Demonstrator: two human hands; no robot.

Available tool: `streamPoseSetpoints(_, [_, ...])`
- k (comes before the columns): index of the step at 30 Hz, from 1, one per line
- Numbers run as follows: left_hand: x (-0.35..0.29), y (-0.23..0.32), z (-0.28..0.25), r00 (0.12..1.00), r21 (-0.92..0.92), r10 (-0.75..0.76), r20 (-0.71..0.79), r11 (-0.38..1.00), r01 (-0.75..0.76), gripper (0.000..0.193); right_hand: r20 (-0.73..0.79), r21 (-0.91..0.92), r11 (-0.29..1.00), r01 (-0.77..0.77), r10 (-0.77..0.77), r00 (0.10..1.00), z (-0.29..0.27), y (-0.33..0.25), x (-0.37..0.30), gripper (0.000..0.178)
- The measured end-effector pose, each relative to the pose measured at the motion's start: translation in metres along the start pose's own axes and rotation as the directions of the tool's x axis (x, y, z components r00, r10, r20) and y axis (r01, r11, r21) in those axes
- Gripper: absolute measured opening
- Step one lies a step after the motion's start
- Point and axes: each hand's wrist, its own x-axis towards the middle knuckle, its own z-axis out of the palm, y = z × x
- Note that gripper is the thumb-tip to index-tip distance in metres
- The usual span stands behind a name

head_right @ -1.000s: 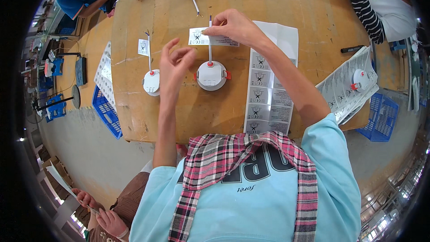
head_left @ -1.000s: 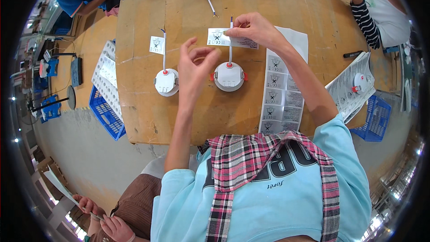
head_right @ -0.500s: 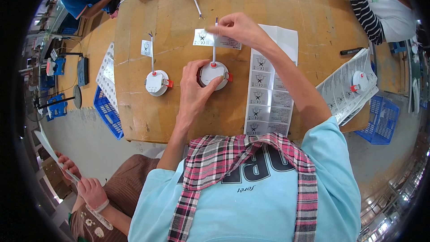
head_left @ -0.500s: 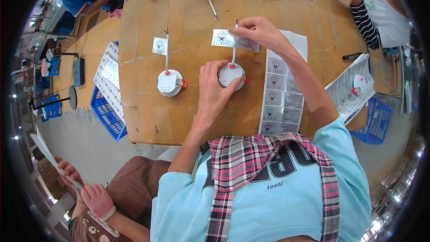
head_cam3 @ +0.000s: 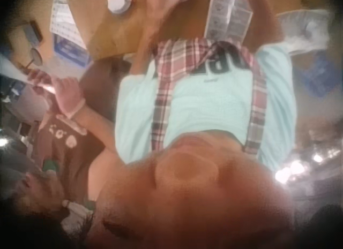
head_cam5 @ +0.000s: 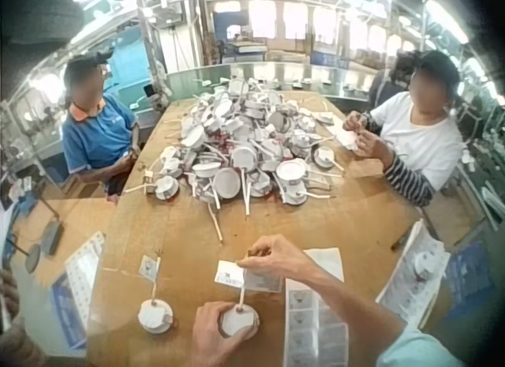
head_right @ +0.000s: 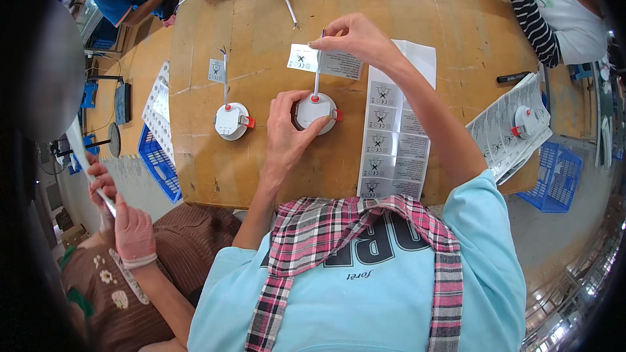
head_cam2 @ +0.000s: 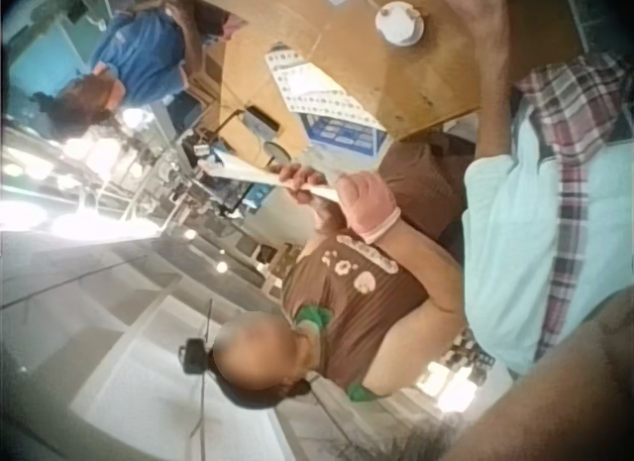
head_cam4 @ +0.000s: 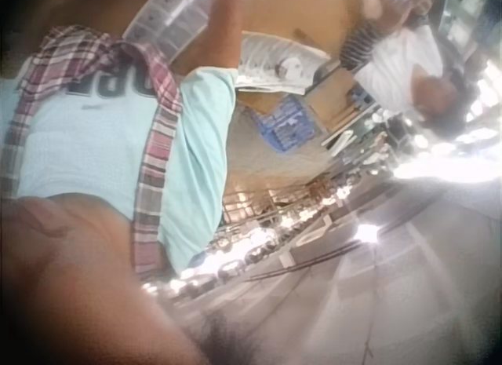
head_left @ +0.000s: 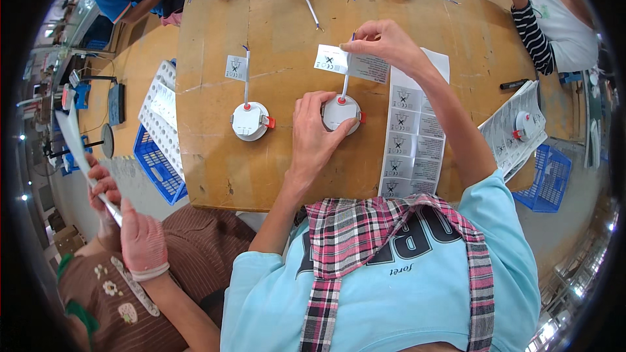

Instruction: The recorder is assembling small circular electrical components by peeling adhesive labels from a sheet and carefully applying them to the components.

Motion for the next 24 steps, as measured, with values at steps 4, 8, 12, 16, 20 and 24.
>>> streamPoseSetpoints(4, [0.000, -0.002, -0.003, 1.000, -0.018, -0.019, 0.006, 1.000, 0.019, 0.049, 0.037, -0.090, 0.995, 0.035, -0.032, 0.999, 0.000, -0.012, -0.002, 0.036])
streamPoseSetpoints(8, [-0.002, -0.001, -0.003, 0.999, -0.001, -0.025, -0.029, 1.000, 0.025, 0.048, 0.031, -0.123, 0.980, 0.157, -0.154, 0.988, 0.002, 0.002, 0.005, 0.032])
streamPoseSetpoints(12, [-0.005, -0.004, 0.000, 0.999, 0.017, 0.043, -0.024, 0.999, -0.042, 0.048, 0.078, -0.042, 0.983, 0.177, -0.173, 0.982, -0.004, 0.008, 0.007, 0.027])
streamPoseSetpoints(16, [-0.008, -0.004, 0.001, 0.998, 0.002, 0.061, -0.023, 0.998, -0.061, 0.048, 0.100, 0.007, 0.996, 0.094, -0.095, 0.990, -0.007, 0.004, 0.001, 0.028])
streamPoseSetpoints(20, [0.000, -0.016, -0.002, 0.994, -0.097, 0.068, 0.089, 0.994, -0.059, 0.047, 0.078, -0.218, 0.953, 0.211, -0.198, 0.977, -0.012, -0.008, 0.000, 0.027])
streamPoseSetpoints(24, [0.024, -0.036, -0.016, 0.955, -0.663, -0.175, 0.241, 0.688, 0.293, 0.035, 0.081, -0.135, 0.958, 0.253, -0.243, 0.967, -0.009, -0.027, -0.005, 0.024])
